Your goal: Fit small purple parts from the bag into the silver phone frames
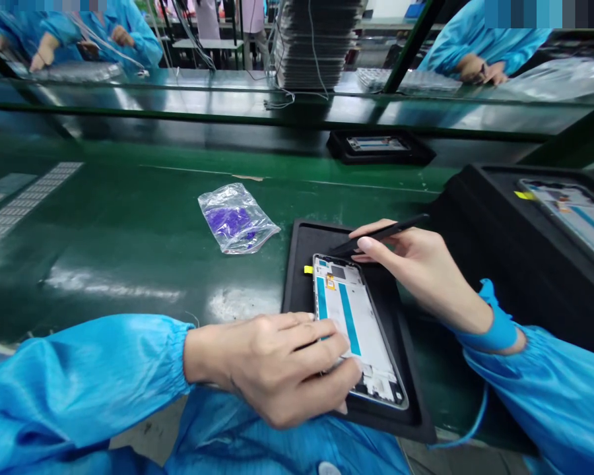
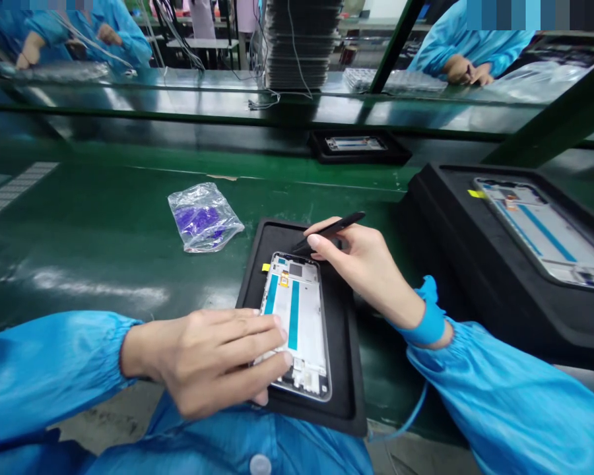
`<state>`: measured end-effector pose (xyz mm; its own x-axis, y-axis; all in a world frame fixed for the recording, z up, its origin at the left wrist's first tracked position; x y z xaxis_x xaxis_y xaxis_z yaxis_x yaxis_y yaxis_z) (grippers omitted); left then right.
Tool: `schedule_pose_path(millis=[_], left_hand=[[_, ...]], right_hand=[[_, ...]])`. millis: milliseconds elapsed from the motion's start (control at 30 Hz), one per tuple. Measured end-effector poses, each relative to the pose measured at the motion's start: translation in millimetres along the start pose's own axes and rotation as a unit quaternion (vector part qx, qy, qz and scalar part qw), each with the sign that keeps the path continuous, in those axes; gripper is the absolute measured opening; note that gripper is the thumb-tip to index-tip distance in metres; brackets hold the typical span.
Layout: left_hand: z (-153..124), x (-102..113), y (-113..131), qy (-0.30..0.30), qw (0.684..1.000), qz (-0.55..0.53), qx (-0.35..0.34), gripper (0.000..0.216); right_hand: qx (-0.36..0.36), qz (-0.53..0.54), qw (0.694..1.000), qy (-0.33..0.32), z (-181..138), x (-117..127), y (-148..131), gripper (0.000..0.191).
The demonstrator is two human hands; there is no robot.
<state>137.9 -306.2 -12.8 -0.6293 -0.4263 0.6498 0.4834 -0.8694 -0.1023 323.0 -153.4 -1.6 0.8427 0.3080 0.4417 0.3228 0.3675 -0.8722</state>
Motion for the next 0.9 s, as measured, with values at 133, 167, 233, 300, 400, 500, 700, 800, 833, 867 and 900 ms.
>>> schedule_pose_path(millis=[133,167,233,300,400,500,700,800,833,867,900], left_hand=[[-8,-6,5,-0.013,0.999,0.035,0.025,0.032],[-10,-6,6,-0.023,0.999,0.040,0.026,0.031],[-13,-7,9,-0.052,0.997,0.046,0.018,0.031],[-14,-7,11,-0.085,0.995,0.050,0.008,0.030],[-12,-8,14,-0.118,0.991,0.055,0.007,0.029],[-11,-11,16,-0.129,0.990,0.057,0.011,0.028],[-26,3,3,-0.080,0.976,0.098,0.177,0.026],[-40,16,-6,-0.168,0.914,0.070,0.363,0.027],[-44,18,-6,-0.189,0.893,0.037,0.406,0.027],[-47,19,-5,-0.201,0.874,-0.001,0.442,0.027],[-49,20,-3,-0.203,0.856,-0.038,0.473,0.027]], right_hand=[[-0.022,0.051,0.997,0.052,-2,4,3,0.030],[-0.025,0.059,0.996,0.060,-3,4,4,0.030],[-0.030,0.072,0.995,0.067,-3,5,7,0.030],[-0.032,0.073,0.994,0.068,-5,4,11,0.030],[-0.020,0.040,0.996,0.072,-9,2,14,0.028],[0.005,0.007,0.997,0.079,-16,-2,14,0.024],[0.028,0.009,0.995,0.095,-26,-10,13,0.017],[0.016,0.029,0.993,0.112,-26,-11,15,0.019],[0.011,0.034,0.992,0.120,-26,-12,16,0.020],[0.009,0.039,0.991,0.129,-25,-12,17,0.021],[0.007,0.044,0.989,0.138,-25,-13,18,0.022]])
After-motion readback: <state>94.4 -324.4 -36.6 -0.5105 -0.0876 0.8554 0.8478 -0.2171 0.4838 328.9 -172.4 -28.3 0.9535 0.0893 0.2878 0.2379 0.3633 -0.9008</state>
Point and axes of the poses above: each hand's wrist, its own z-axis towards the middle knuckle, its own x-axis out of the back of the hand, y = z × x, the point moved 1 cm from there along z, towards the middle knuckle, and after that the axes turned 6 degrees about y, right-handed, at the moved point
